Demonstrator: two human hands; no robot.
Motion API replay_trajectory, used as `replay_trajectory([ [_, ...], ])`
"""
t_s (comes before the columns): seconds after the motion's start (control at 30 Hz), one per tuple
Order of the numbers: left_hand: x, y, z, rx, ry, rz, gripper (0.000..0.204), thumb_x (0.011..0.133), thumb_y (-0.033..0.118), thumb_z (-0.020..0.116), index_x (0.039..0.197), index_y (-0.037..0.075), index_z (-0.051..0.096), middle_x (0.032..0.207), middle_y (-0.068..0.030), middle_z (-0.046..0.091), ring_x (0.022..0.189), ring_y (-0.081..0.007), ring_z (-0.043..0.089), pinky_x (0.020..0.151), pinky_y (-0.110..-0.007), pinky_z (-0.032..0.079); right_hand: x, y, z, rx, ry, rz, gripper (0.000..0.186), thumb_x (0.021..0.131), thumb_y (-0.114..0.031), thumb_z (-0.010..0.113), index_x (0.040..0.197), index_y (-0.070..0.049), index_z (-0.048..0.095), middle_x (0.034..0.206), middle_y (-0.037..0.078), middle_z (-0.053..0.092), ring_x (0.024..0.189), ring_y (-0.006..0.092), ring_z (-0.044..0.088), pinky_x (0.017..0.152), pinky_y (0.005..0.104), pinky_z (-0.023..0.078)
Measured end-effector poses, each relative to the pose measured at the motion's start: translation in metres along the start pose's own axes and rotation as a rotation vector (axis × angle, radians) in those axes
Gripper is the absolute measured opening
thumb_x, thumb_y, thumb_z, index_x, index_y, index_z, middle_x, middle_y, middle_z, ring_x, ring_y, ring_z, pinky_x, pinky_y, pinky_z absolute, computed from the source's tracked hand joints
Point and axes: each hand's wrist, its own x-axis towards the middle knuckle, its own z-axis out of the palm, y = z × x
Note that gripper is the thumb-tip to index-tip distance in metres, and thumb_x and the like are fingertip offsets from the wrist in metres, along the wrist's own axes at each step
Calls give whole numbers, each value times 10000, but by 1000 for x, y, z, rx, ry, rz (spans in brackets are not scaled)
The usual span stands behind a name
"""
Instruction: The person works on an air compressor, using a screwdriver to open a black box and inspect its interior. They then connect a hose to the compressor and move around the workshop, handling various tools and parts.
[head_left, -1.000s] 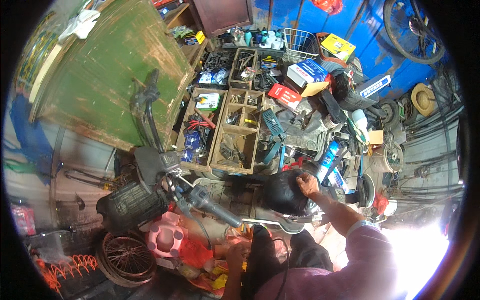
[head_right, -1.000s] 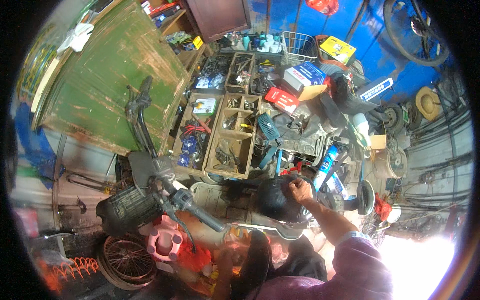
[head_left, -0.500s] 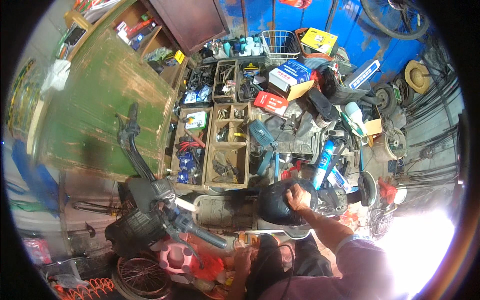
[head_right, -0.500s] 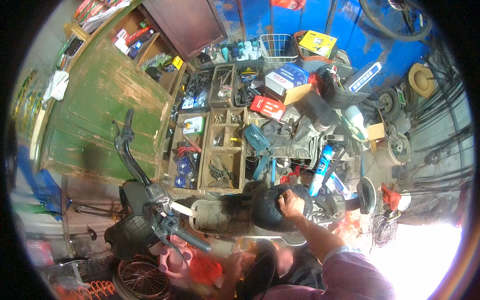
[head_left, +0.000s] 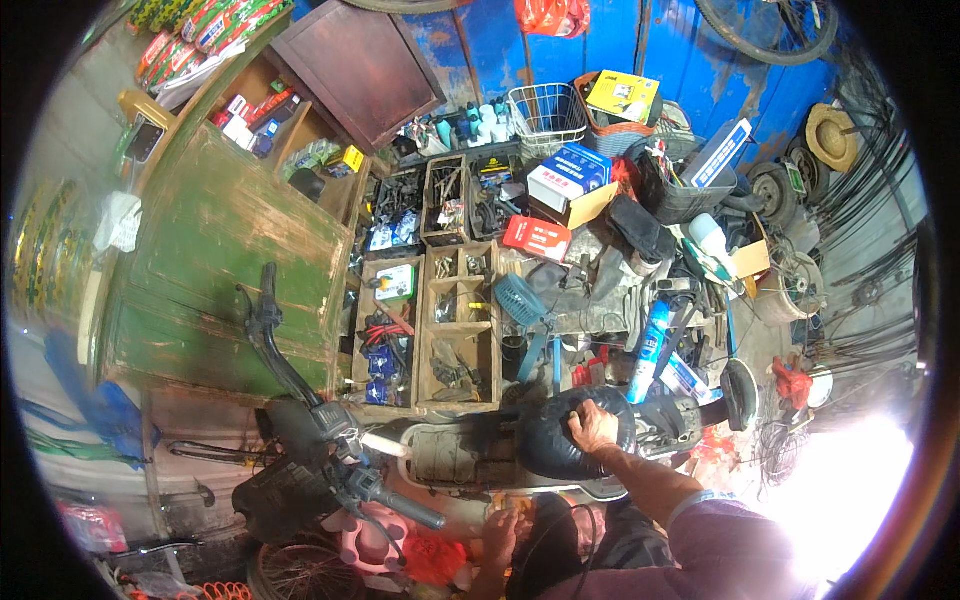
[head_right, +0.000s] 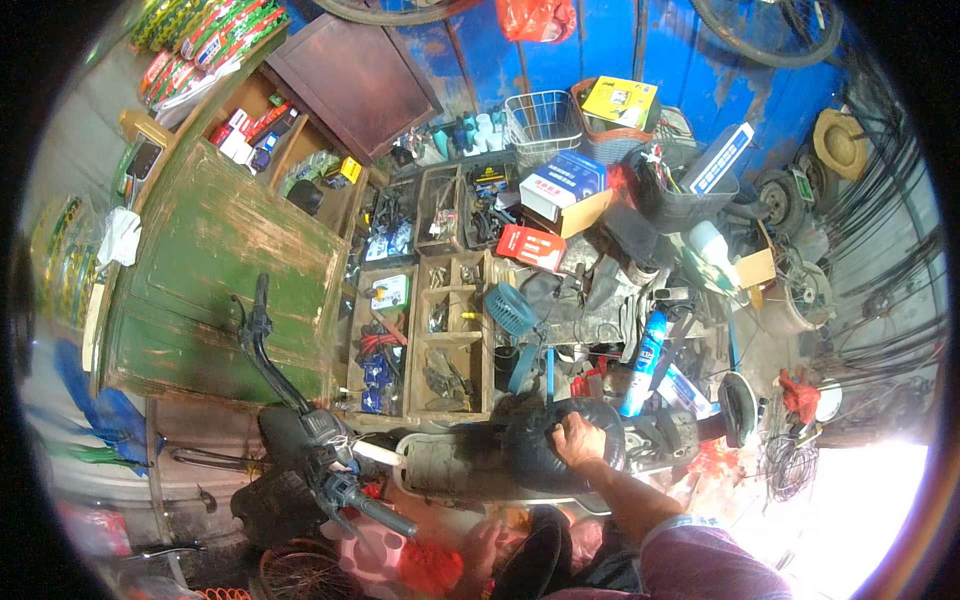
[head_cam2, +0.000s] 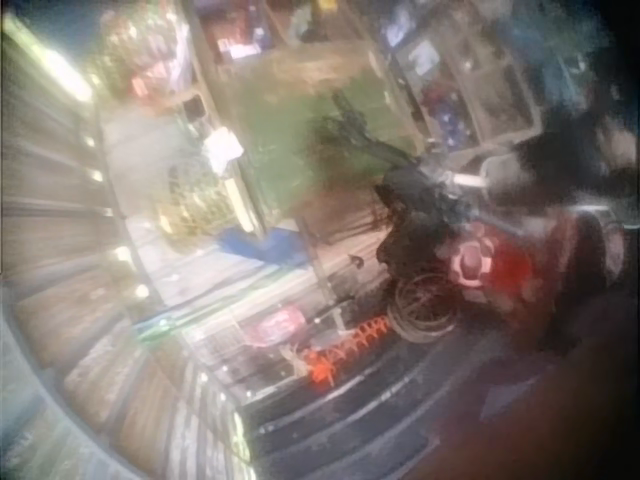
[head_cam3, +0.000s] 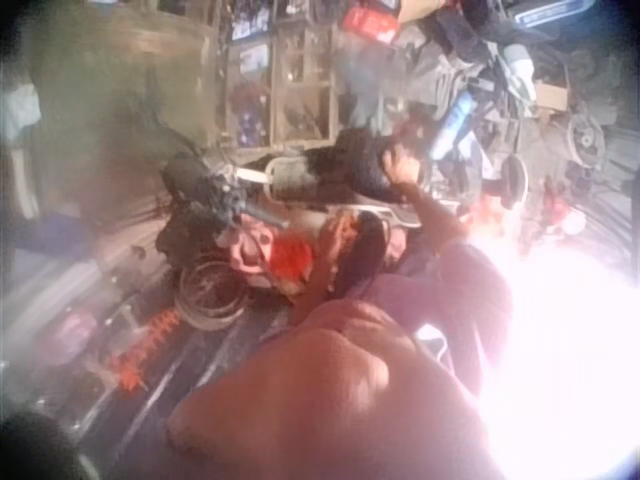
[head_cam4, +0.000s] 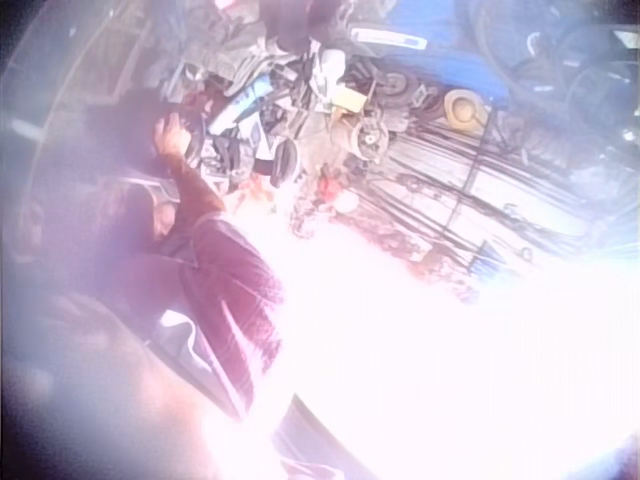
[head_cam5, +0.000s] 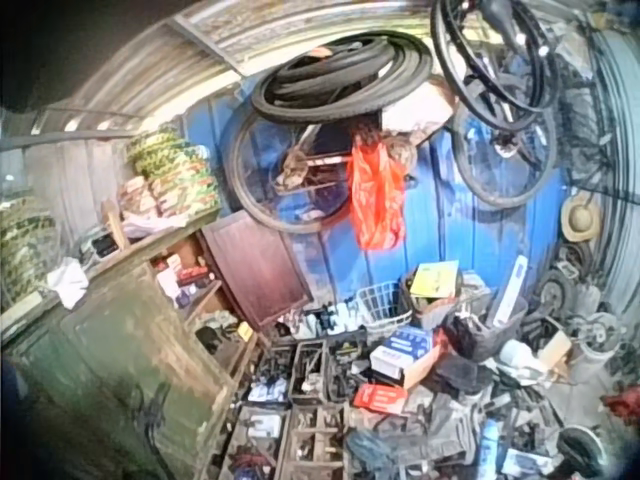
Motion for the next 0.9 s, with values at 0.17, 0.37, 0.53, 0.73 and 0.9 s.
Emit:
replay_trajectory([
  [0.17, 20, -16, 0, -5, -12, 149, 203, 1017, 185, 652, 1088, -1, 688, 998, -104, 720, 883, -209, 750, 692, -315, 620, 3, 6, 7, 1, 70, -58, 223, 894, -320, 667, 905, -99, 640, 832, 130, 729, 812, 355, 721, 774, 476, 549],
  [0.37, 17, 38, 15, 37, -5, 49, 187, 1022, 183, 651, 1103, 15, 667, 1027, -102, 710, 883, -195, 733, 731, -328, 626, 3, 6, 6, -3, 85, -80, 227, 882, -327, 661, 898, -102, 631, 853, 120, 729, 827, 351, 717, 762, 492, 532],
  [0.53, 32, 25, 18, -317, -5, 0, 178, 1019, 191, 656, 1073, 21, 645, 999, -103, 716, 872, -202, 719, 787, -327, 615, 7, 7, 10, -33, 36, -28, 236, 872, -326, 659, 901, -93, 631, 873, 134, 734, 837, 370, 715, 775, 502, 531],
  [0.73, 62, -9, 8, -181, 1, 22, 184, 1009, 182, 657, 1073, 11, 649, 980, -117, 741, 843, -199, 733, 778, -317, 600, 8, -1, 5, -42, 29, -71, 279, 903, -336, 634, 957, -63, 625, 864, 202, 732, 838, 408, 715, 789, 543, 533],
  [0.9, 52, 36, 21, -169, 48, -104, 209, 1002, 197, 669, 1087, 7, 648, 963, -115, 744, 817, -189, 731, 736, -309, 582, 11, 1, 8, -81, -16, -48, 281, 894, -327, 649, 978, -60, 622, 881, 201, 734, 858, 408, 711, 801, 541, 527],
])
